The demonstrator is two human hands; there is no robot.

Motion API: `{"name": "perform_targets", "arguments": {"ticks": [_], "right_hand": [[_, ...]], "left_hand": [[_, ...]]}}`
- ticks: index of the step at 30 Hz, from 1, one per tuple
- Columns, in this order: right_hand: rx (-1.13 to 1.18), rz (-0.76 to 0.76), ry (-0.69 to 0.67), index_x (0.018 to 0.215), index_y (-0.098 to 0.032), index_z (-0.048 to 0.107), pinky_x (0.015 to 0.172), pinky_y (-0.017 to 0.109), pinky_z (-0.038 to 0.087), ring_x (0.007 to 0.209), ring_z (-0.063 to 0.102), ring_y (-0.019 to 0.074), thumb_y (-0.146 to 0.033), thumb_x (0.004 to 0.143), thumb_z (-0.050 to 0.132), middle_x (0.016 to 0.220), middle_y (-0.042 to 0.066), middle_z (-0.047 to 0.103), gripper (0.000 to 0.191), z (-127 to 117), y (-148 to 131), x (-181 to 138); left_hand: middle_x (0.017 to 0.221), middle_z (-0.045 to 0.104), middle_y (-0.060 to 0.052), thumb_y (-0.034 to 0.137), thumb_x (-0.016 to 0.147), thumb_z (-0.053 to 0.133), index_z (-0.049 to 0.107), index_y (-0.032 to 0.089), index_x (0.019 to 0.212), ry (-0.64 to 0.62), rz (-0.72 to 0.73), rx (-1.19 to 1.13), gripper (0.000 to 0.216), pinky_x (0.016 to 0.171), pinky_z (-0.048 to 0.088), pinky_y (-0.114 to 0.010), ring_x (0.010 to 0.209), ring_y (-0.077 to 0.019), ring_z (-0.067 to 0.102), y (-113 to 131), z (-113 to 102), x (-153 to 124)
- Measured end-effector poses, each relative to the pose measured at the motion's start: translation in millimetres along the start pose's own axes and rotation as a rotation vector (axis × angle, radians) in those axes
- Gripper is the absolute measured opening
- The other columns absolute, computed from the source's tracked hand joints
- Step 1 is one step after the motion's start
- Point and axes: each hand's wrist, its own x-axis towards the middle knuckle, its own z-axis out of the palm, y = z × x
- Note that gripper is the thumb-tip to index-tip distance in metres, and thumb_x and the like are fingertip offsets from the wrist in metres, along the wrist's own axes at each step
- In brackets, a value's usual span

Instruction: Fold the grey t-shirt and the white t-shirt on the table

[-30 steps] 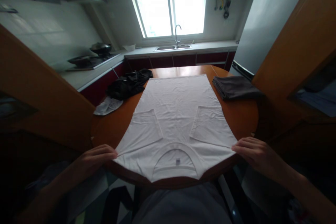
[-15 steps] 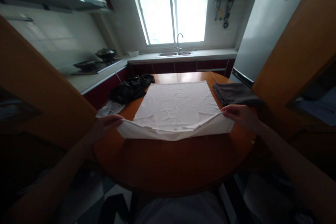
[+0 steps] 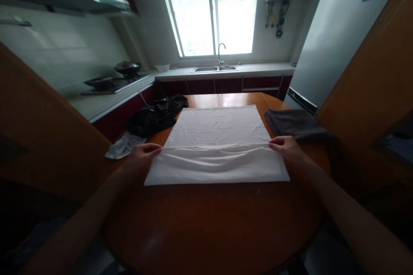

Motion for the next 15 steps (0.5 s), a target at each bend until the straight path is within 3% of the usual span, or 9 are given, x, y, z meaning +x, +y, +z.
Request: {"name": "perform_targets", "arguments": {"ticks": [6, 11, 15], "right_hand": [[0.017, -0.014, 0.129, 0.089, -0.02, 0.08, 0.071, 0.032, 0.053, 0.083, 0.07, 0.0253, -0.05, 0.069, 0.076, 0.089, 0.008, 0.079, 0.036, -9.4, -15.5, 48.9], [-0.062, 0.007, 0.105, 0.082, -0.016, 0.079, 0.065, 0.03, 0.051, 0.075, 0.069, 0.0238, -0.043, 0.069, 0.074, 0.079, 0.008, 0.077, 0.03, 13.7, -4.3, 83.4], [-0.121, 0.026, 0.057, 0.074, -0.015, 0.078, 0.063, 0.03, 0.051, 0.07, 0.069, 0.0243, -0.036, 0.066, 0.071, 0.072, 0.008, 0.076, 0.023, 31.3, 13.6, 92.5]], "left_hand": [[0.092, 0.079, -0.008, 0.061, 0.063, 0.081, 0.08, 0.018, 0.091, 0.165, -0.015, -0.028, 0.052, 0.076, 0.057, -0.031, 0.089, -0.0267, 0.072, 11.3, -4.8, 40.5], [0.091, 0.079, -0.011, 0.059, 0.062, 0.081, 0.079, 0.015, 0.089, 0.134, -0.016, -0.002, 0.051, 0.078, 0.057, -0.034, 0.087, -0.0277, 0.073, -14.1, 13.1, 69.9], [0.094, 0.08, -0.01, 0.056, 0.068, 0.077, 0.08, 0.017, 0.091, 0.121, 0.025, 0.12, 0.045, 0.085, 0.056, -0.036, 0.09, -0.0285, 0.073, -36.7, 22.3, 78.1]]}}
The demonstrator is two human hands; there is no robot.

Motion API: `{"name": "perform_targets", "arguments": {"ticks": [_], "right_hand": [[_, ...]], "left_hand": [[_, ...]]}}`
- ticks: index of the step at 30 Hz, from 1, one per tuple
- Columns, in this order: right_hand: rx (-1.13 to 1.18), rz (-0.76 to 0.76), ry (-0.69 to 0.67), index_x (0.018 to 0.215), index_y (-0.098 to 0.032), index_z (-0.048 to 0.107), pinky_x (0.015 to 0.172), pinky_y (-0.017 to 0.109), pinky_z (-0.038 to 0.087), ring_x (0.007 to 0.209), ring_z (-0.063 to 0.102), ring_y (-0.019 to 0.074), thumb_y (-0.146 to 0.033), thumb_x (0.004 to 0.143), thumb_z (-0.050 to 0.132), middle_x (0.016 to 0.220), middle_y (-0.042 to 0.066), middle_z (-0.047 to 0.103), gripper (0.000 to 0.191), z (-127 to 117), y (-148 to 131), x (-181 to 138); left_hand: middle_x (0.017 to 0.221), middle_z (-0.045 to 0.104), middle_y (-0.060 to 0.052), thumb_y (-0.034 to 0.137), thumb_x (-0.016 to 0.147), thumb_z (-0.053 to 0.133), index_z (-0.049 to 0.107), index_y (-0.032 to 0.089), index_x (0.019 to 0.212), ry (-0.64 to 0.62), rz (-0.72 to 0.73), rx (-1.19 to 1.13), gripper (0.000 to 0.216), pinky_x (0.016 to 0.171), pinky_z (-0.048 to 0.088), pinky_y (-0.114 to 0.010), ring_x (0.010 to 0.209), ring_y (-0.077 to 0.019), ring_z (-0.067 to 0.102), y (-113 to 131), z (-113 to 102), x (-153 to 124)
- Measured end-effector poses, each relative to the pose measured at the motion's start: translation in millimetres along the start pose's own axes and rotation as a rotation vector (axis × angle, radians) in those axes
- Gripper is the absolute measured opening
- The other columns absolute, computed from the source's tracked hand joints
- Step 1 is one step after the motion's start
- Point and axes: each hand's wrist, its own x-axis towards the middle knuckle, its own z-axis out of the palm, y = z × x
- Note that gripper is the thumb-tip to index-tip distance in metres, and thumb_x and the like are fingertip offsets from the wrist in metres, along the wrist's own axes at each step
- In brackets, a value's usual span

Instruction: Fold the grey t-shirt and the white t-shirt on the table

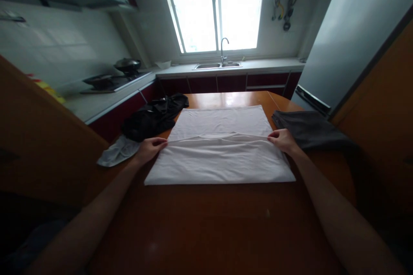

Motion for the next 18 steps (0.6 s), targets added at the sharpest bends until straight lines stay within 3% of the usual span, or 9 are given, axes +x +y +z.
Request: {"name": "perform_targets", "arguments": {"ticks": [7, 14, 18], "right_hand": [[0.056, -0.007, 0.068, 0.082, -0.017, 0.079, 0.069, 0.031, 0.053, 0.078, 0.071, 0.0252, -0.039, 0.07, 0.071, 0.083, 0.009, 0.078, 0.026, -6.3, 3.8, -1.6], [-0.03, 0.003, 0.06, 0.077, -0.013, 0.078, 0.063, 0.03, 0.05, 0.068, 0.069, 0.023, -0.032, 0.068, 0.071, 0.073, 0.009, 0.076, 0.023, 1.1, 8.8, -2.6], [-0.13, -0.031, 0.034, 0.081, -0.014, 0.079, 0.069, 0.03, 0.052, 0.077, 0.071, 0.0246, -0.031, 0.073, 0.069, 0.08, 0.009, 0.078, 0.021, 0.4, 10.2, -3.6]], "left_hand": [[0.096, 0.079, -0.011, 0.056, 0.074, 0.074, 0.079, 0.015, 0.099, 0.091, 0.014, -0.045, 0.049, 0.08, 0.057, -0.032, 0.088, -0.0264, 0.073, -2.3, 4.7, 1.7], [0.1, 0.079, -0.012, 0.055, 0.076, 0.072, 0.079, 0.015, 0.1, 0.056, 0.05, 0.045, 0.047, 0.087, 0.055, -0.036, 0.093, -0.0282, 0.073, -6.6, 13.9, 0.3], [0.107, 0.076, -0.015, 0.055, 0.079, 0.066, 0.076, 0.012, 0.107, 0.056, 0.065, 0.104, 0.052, 0.089, 0.056, -0.038, 0.095, -0.0289, 0.072, -5.9, 10.6, 2.0]]}}
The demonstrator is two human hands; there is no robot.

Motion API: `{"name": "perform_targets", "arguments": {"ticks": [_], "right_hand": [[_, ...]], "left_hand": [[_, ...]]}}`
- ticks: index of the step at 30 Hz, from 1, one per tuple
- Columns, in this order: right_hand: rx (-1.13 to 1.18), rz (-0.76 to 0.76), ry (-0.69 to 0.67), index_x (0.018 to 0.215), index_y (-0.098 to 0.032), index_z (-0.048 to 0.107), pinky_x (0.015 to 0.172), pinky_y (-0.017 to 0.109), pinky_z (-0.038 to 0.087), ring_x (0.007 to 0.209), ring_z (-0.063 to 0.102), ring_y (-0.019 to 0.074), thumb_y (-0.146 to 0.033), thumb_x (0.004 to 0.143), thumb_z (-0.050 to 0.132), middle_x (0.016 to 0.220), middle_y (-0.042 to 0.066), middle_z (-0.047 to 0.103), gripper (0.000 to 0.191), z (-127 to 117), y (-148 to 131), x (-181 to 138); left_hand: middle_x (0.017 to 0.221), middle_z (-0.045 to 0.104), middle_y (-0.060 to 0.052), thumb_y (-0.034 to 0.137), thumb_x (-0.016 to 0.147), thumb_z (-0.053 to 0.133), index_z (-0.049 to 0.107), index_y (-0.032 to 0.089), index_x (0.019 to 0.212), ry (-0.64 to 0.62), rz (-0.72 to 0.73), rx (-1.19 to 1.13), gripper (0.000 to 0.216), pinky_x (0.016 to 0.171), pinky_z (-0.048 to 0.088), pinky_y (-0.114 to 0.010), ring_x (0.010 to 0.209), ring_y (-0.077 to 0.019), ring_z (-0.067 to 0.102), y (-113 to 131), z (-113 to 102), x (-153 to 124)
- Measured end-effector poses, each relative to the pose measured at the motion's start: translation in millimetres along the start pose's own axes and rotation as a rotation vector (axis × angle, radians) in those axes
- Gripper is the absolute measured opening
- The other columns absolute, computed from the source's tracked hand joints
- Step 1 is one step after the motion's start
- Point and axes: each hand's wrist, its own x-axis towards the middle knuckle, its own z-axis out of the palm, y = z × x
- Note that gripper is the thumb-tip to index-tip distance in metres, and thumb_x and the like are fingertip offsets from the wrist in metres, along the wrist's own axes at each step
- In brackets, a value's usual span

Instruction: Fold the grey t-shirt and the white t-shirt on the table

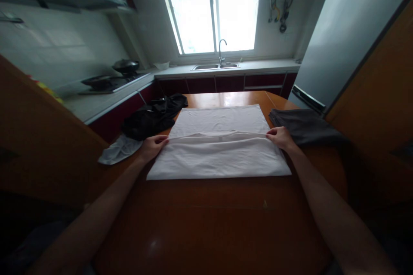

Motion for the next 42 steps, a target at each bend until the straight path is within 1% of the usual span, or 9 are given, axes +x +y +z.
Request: {"name": "perform_targets", "arguments": {"ticks": [4, 7, 11, 15, 18, 23, 28, 36, 42], "right_hand": [[-0.282, -0.03, 0.022, 0.103, -0.013, 0.078, 0.087, 0.038, 0.052, 0.098, 0.07, 0.0303, -0.036, 0.082, 0.066, 0.105, 0.017, 0.076, 0.033, -4.4, -16.0, -6.1], [-0.345, -0.158, 0.053, 0.121, -0.011, 0.072, 0.105, 0.041, 0.045, 0.119, 0.062, 0.0326, -0.039, 0.094, 0.053, 0.127, 0.02, 0.068, 0.043, 11.7, -52.0, -17.0], [-0.324, -0.326, -0.067, 0.14, -0.011, 0.058, 0.116, 0.038, 0.034, 0.138, 0.046, 0.0289, -0.038, 0.101, 0.04, 0.15, 0.018, 0.052, 0.051, 63.4, -109.5, -41.3], [-0.404, -0.35, -0.248, 0.156, -0.013, 0.038, 0.122, 0.051, 0.018, 0.153, 0.022, 0.0314, -0.049, 0.102, 0.038, 0.165, 0.017, 0.028, 0.064, 101.9, -131.4, -61.7], [-0.419, -0.347, -0.296, 0.158, -0.013, 0.033, 0.123, 0.053, 0.013, 0.156, 0.014, 0.0309, -0.055, 0.102, 0.036, 0.167, 0.018, 0.021, 0.07, 105.2, -129.8, -67.2], [-0.419, -0.415, -0.21, 0.159, -0.015, 0.031, 0.124, 0.055, 0.006, 0.157, 0.01, 0.0285, -0.054, 0.103, 0.032, 0.168, 0.015, 0.017, 0.068, 101.6, -135.4, -70.5], [-0.416, -0.358, -0.323, 0.16, -0.013, 0.029, 0.124, 0.055, 0.009, 0.156, 0.015, 0.0276, -0.057, 0.103, 0.026, 0.168, 0.016, 0.02, 0.072, 102.7, -134.5, -68.6], [-0.479, -0.227, -0.317, 0.162, -0.018, 0.024, 0.123, 0.06, 0.01, 0.157, 0.009, 0.0292, -0.056, 0.103, 0.023, 0.169, 0.01, 0.014, 0.07, 74.9, -84.2, -40.5], [-0.46, -0.217, -0.251, 0.159, -0.013, 0.031, 0.124, 0.051, 0.016, 0.156, 0.015, 0.0268, -0.05, 0.104, 0.026, 0.168, 0.014, 0.021, 0.066, 61.1, -59.6, -32.0]], "left_hand": [[0.135, 0.063, -0.019, 0.049, 0.09, 0.054, 0.065, 0.009, 0.129, 0.019, 0.25, 0.114, 0.058, 0.11, 0.045, -0.044, 0.125, -0.0309, 0.06, 27.3, -0.3, -2.9], [0.147, 0.055, -0.016, 0.043, 0.096, 0.048, 0.059, 0.013, 0.139, -0.126, 0.403, 0.2, 0.053, 0.119, 0.035, -0.043, 0.139, -0.0288, 0.049, 70.0, 19.4, -12.5], [0.147, 0.056, -0.014, 0.036, 0.102, 0.041, 0.06, 0.017, 0.138, -0.326, 0.459, 0.318, 0.045, 0.117, 0.038, -0.039, 0.137, -0.0259, 0.051, 124.6, 71.2, -25.1], [0.157, 0.045, -0.016, 0.043, 0.106, 0.036, 0.056, 0.017, 0.143, -0.362, 0.38, 0.453, 0.049, 0.12, 0.031, -0.053, 0.147, -0.0328, 0.037, 142.4, 107.6, -30.5], [0.161, 0.038, -0.017, 0.046, 0.106, 0.034, 0.048, 0.016, 0.15, -0.34, 0.356, 0.477, 0.055, 0.12, 0.026, -0.059, 0.151, -0.0353, 0.03, 142.6, 113.3, -34.2], [0.164, 0.033, -0.014, 0.053, 0.104, 0.034, 0.041, 0.022, 0.155, -0.381, 0.442, 0.434, 0.06, 0.121, 0.023, -0.06, 0.153, -0.0348, 0.025, 147.1, 119.9, -47.2], [0.167, 0.028, -0.009, 0.06, 0.102, 0.033, 0.037, 0.03, 0.158, -0.457, 0.453, 0.445, 0.063, 0.122, 0.017, -0.062, 0.154, -0.0349, 0.021, 146.6, 128.2, -54.0], [0.167, 0.027, -0.009, 0.059, 0.103, 0.031, 0.036, 0.029, 0.158, -0.467, 0.432, 0.444, 0.063, 0.121, 0.017, -0.062, 0.154, -0.0352, 0.02, 147.5, 124.6, -53.4], [0.164, 0.035, -0.01, 0.05, 0.104, 0.034, 0.042, 0.026, 0.155, -0.418, 0.401, 0.407, 0.056, 0.121, 0.022, -0.059, 0.152, -0.0324, 0.027, 146.3, 118.6, -51.3]]}}
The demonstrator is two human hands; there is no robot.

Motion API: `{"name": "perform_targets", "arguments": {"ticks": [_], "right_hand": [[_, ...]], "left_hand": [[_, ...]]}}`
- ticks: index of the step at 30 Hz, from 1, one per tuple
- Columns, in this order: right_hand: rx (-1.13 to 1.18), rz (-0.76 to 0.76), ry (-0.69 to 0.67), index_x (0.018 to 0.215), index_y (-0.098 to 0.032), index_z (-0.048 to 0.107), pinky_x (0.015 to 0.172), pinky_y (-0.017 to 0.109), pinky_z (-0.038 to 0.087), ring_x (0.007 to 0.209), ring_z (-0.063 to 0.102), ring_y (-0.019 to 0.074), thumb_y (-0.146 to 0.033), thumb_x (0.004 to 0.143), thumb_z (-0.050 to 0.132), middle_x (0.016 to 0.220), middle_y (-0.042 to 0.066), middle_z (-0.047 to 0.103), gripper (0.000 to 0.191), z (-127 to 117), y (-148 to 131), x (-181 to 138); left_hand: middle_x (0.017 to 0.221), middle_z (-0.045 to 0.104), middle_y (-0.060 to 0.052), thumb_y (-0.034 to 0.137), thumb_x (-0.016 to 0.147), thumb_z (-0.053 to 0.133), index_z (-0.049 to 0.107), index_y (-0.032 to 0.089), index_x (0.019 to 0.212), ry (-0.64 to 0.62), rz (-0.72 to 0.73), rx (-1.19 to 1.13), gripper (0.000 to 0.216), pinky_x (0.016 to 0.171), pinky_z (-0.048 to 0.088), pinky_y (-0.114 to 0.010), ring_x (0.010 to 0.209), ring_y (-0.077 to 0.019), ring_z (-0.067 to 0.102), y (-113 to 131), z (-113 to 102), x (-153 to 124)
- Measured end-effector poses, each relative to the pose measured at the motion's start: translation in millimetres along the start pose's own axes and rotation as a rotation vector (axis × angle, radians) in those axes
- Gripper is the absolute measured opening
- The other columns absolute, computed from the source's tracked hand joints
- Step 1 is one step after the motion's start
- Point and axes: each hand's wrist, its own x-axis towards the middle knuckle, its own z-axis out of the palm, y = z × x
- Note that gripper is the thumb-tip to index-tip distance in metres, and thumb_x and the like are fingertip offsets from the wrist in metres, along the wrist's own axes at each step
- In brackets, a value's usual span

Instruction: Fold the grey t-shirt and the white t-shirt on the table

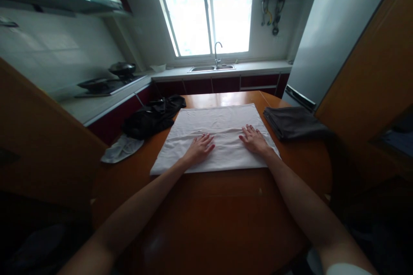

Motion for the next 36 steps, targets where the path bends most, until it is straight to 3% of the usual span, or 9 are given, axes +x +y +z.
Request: {"name": "perform_targets", "arguments": {"ticks": [5, 11, 16, 22, 25, 32, 36], "right_hand": [[-0.011, 0.046, 0.16, 0.155, -0.009, 0.038, 0.123, 0.054, 0.015, 0.155, 0.017, 0.0279, -0.036, 0.104, 0.028, 0.166, 0.018, 0.024, 0.058, 4.0, -23.6, -10.0], [0.042, -0.04, -0.006, 0.159, -0.009, 0.029, 0.124, 0.054, 0.012, 0.156, 0.012, 0.0273, -0.048, 0.105, 0.026, 0.168, 0.015, 0.018, 0.067, 11.1, -59.8, -18.7], [-0.008, 0.069, -0.01, 0.161, -0.011, 0.024, 0.124, 0.057, 0.008, 0.156, 0.011, 0.0287, -0.052, 0.104, 0.021, 0.169, 0.014, 0.017, 0.071, 4.5, -26.7, -13.7], [-0.037, 0.089, -0.002, 0.161, -0.013, 0.025, 0.124, 0.056, 0.01, 0.156, 0.014, 0.0266, -0.052, 0.104, 0.021, 0.168, 0.012, 0.019, 0.069, 3.7, 12.4, -7.4], [-0.05, 0.084, 0.016, 0.161, -0.014, 0.028, 0.124, 0.056, 0.013, 0.155, 0.017, 0.0275, -0.052, 0.104, 0.021, 0.168, 0.013, 0.021, 0.068, 9.0, 14.4, -5.5], [-0.039, 0.076, 0.025, 0.159, -0.014, 0.031, 0.124, 0.056, 0.015, 0.155, 0.018, 0.0267, -0.049, 0.104, 0.023, 0.167, 0.012, 0.024, 0.066, 10.3, 15.8, -6.7], [-0.058, 0.108, 0.098, 0.156, -0.01, 0.036, 0.122, 0.061, 0.013, 0.155, 0.018, 0.0292, -0.043, 0.104, 0.027, 0.166, 0.017, 0.025, 0.063, 2.9, -0.5, -13.4]], "left_hand": [[0.162, 0.037, -0.013, 0.04, 0.103, 0.037, 0.043, 0.023, 0.155, 0.07, -0.24, 0.08, 0.055, 0.118, 0.02, -0.067, 0.151, -0.0374, 0.027, -21.7, -12.3, -5.6], [0.166, 0.029, -0.007, 0.047, 0.103, 0.032, 0.036, 0.026, 0.158, -0.001, -0.322, 0.097, 0.059, 0.119, 0.018, -0.067, 0.153, -0.0364, 0.023, -33.4, -12.4, -5.1], [0.167, 0.026, -0.006, 0.049, 0.103, 0.031, 0.034, 0.029, 0.159, -0.027, -0.33, 0.094, 0.06, 0.12, 0.018, -0.066, 0.153, -0.0355, 0.022, -34.6, -12.2, -3.5], [0.167, 0.025, -0.007, 0.049, 0.103, 0.031, 0.034, 0.027, 0.159, -0.039, -0.335, 0.066, 0.06, 0.12, 0.016, -0.066, 0.154, -0.0363, 0.02, -30.5, -13.8, -3.7], [0.167, 0.026, -0.008, 0.05, 0.104, 0.031, 0.033, 0.026, 0.159, -0.059, -0.314, 0.039, 0.061, 0.121, 0.016, -0.063, 0.154, -0.0344, 0.02, -40.7, -17.3, -5.7], [0.167, 0.027, -0.011, 0.048, 0.106, 0.025, 0.035, 0.022, 0.159, -0.111, -0.319, 0.098, 0.059, 0.122, 0.019, -0.06, 0.154, -0.0321, 0.022, -102.8, -38.6, -28.8], [0.165, 0.03, -0.014, 0.044, 0.107, 0.026, 0.037, 0.019, 0.157, -0.012, -0.286, 0.163, 0.057, 0.119, 0.019, -0.066, 0.154, -0.0338, 0.022, -93.1, -45.0, -37.2]]}}
